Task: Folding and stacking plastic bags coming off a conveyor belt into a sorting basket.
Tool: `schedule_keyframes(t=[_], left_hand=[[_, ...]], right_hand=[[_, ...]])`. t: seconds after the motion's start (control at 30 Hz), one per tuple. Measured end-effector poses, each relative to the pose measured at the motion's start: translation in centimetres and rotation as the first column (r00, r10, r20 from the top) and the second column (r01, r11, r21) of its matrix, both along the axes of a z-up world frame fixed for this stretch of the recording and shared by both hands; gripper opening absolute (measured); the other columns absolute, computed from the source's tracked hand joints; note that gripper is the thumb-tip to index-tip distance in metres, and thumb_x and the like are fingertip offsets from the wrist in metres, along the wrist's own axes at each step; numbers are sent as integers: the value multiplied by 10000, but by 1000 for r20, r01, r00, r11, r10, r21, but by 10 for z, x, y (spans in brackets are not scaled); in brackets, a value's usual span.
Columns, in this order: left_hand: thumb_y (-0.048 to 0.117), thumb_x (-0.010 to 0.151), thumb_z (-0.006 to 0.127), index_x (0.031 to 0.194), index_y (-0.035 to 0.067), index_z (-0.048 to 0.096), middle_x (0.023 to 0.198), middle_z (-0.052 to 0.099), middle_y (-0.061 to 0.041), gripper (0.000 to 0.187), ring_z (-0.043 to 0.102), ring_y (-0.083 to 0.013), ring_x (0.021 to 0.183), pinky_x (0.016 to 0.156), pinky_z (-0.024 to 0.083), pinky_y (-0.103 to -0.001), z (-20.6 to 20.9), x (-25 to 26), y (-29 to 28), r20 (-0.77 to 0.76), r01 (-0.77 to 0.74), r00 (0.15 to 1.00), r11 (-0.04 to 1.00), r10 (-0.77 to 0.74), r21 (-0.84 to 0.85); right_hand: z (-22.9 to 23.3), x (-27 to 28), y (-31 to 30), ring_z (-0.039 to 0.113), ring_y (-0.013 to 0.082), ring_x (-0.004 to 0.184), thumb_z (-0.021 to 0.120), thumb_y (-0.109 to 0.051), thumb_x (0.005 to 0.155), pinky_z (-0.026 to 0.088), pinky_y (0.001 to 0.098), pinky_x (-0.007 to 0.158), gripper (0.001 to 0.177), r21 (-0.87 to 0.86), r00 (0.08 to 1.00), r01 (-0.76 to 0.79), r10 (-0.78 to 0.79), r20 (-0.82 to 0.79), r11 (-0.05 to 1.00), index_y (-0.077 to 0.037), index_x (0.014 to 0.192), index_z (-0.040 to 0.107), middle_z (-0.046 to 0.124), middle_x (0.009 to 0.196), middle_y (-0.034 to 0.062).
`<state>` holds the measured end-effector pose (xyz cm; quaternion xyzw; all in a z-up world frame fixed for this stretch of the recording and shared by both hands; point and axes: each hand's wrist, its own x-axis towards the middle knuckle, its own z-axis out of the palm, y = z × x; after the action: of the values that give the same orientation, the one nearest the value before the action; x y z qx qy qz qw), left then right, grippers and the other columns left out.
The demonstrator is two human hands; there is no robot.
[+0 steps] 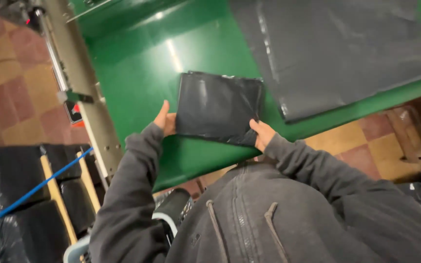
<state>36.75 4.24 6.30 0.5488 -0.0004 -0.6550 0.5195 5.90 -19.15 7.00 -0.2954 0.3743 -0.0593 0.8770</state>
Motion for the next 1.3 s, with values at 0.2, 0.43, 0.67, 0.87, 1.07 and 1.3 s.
schedule_keyframes(t=[0.2,0.43,0.67,0.87,1.07,1.3], left_hand=[[598,915,661,937,196,619,800,695,-93,404,702,-353,915,822,529,-505,-16,-28,22,851,0,223,873,-476,488],[629,884,658,1205,232,543,1076,754,-69,523,740,-295,1021,886,581,-450,45,-45,30,589,-175,99,568,-802,804],[285,814,756,1268,44,591,1205,626,-160,541,586,-384,1046,863,513,-452,111,-144,-219,819,11,-516,954,-252,300],[246,850,725,1357,17,520,1352,564,-170,592,527,-393,1200,994,473,-440,65,-203,-342,936,-38,-305,984,-176,173],[198,870,728,1375,-33,501,1345,552,-239,600,524,-419,1196,1054,441,-459,47,-217,-354,974,-261,-207,964,-96,40],[106,857,755,1301,-24,544,1083,660,-162,508,640,-212,863,791,562,-319,30,-187,-355,942,-592,147,790,301,-160]], right_hand=[[-36,-9,-10,751,430,947,722,-275,980,595,629,830,249,173,996,-38,51,-72,984,-116,1130,604,700,1120,242],[86,-96,-198,736,216,1031,789,-257,855,563,329,926,154,-909,948,-294,211,-238,295,-227,1005,810,783,1028,3],[62,-61,-505,575,389,1119,757,-106,886,467,445,948,452,-908,992,-109,10,-123,-405,68,1283,631,615,1253,226],[25,49,-646,466,441,1221,851,-213,768,386,499,1034,823,-804,880,-441,-17,-474,-399,5,1476,492,520,1401,230],[8,97,-699,477,413,1036,896,-517,711,343,501,935,759,-524,688,-626,-94,-719,-577,-81,1299,699,648,1165,236],[76,69,-672,501,268,930,838,-57,889,368,361,943,232,-854,918,-10,333,-214,-521,-47,972,622,622,971,48]])
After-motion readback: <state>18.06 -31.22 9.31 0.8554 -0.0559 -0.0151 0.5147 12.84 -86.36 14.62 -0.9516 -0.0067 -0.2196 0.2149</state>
